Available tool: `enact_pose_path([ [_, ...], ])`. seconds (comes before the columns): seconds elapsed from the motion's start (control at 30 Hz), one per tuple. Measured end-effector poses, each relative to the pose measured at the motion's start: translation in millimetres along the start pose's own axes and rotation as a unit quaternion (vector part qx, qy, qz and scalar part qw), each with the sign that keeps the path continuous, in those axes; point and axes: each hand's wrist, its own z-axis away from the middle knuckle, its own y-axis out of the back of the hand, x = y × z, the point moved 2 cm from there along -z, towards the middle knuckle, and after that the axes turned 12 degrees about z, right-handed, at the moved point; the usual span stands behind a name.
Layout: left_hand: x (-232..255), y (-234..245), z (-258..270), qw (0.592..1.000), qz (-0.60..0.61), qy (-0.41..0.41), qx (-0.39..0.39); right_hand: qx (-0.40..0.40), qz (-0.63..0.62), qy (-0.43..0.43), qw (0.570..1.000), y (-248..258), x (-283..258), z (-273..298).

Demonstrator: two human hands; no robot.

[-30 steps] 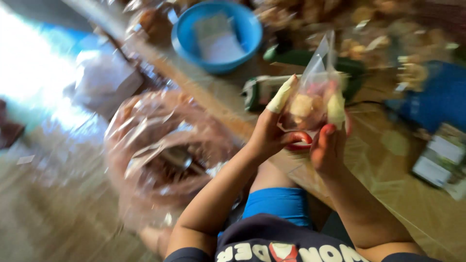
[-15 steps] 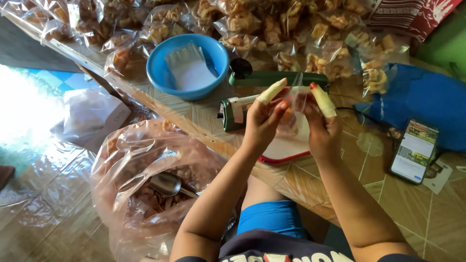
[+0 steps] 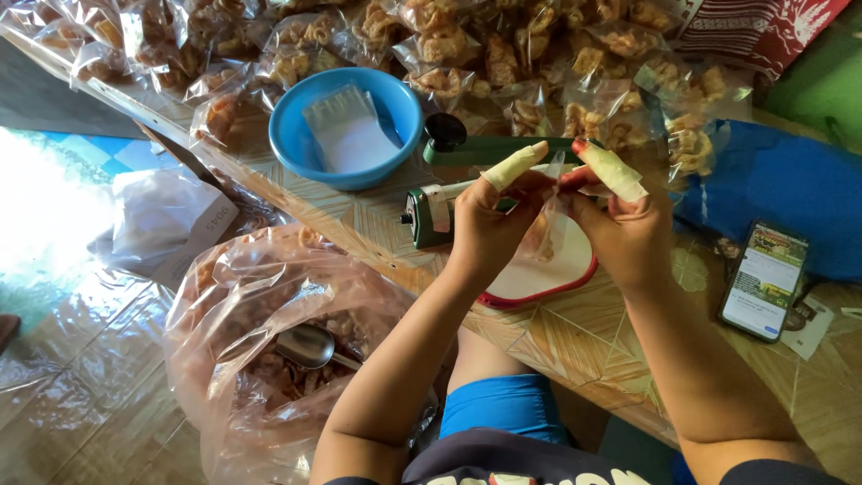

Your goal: The person is manually packaging snacks by scooping them from a large bulk container into individual plastic bags and then sealing each bag using a heat sealing machine.

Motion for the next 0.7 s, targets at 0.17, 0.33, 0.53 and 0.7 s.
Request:
enact_pose_path([
  [0.17, 15, 16, 4, 0.992, 0.112, 0.024, 0.053, -0.064, 0.017, 0.035, 0.997, 5, -8, -3],
  [0.33, 10, 85, 12, 0.958, 0.232, 0.065, 0.153, -0.149, 0.051, 0.187, 0.97, -11, -29, -28],
  [0.53, -12, 151, 22, 0.921, 0.26, 0.095, 0.272, -0.287, 0.197, 0.347, 0.871, -104, -58, -84],
  [0.7, -21, 177, 22, 0.919, 0.204, 0.138, 0.307, -0.554, 0.341, 0.157, 0.743, -182, -45, -134],
])
